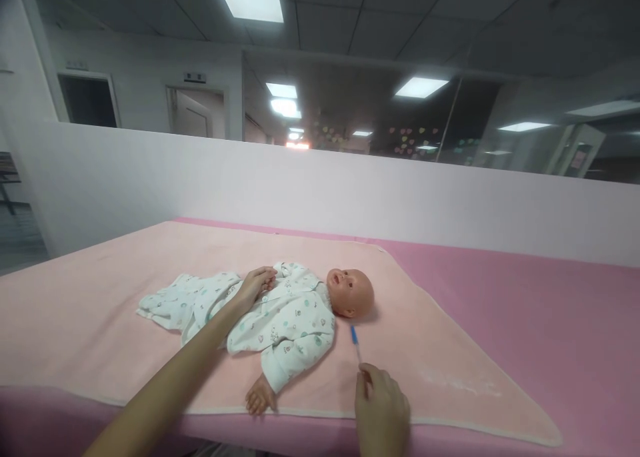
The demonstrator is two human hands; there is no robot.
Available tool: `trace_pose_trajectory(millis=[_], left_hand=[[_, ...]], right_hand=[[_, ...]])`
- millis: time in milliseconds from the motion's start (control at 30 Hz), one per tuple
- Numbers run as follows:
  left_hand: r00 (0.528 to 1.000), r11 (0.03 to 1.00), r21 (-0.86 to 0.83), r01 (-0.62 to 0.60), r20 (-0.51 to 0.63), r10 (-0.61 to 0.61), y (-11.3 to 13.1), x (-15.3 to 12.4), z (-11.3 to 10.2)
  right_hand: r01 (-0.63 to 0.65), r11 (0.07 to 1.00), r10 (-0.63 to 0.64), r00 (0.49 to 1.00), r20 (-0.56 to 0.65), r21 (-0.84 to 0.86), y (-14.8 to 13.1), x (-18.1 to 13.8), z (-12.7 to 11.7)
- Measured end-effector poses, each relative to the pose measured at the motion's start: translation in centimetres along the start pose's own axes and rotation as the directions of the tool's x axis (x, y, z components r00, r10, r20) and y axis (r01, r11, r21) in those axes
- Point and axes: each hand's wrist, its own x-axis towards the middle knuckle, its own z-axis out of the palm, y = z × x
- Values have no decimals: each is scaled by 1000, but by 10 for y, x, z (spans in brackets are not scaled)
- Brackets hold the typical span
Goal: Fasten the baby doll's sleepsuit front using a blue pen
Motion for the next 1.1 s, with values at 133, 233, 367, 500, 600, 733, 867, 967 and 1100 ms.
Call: trace_pose_trajectory(millis=[133,233,367,500,600,733,867,967,1100], left_hand=[[1000,1000,-8,-6,5,6,2,-2,2],[1000,1000,-7,-10,13,10,4,-3,3],[999,1000,-7,-29,22,30,4,-3,4],[999,999,-6,-45,18,45,3,-3,5],[999,998,29,-47,24,47,4,-3,5],[992,954,274,-123,42,116,9,-6,11],[933,751,555,-357,180,310,12,-12,40],[854,572,637,-517,338,395,10,-16,66],[821,465,677,-570,447,356,2,-14,80]], right_hand=[[146,982,-151,988,-39,-122,-20,20,-6],[279,957,-285,956,-68,-84,-52,51,-7],[489,872,-490,870,-56,-25,-94,95,25],[579,813,-582,808,-90,-60,-105,117,70],[540,841,-533,829,-166,-3,-102,117,85],[498,854,-471,863,-183,150,-97,111,82],[513,804,-483,858,-171,300,-94,108,75],[549,746,-502,836,-223,377,-91,107,73],[542,734,-472,840,-268,408,-86,108,71]])
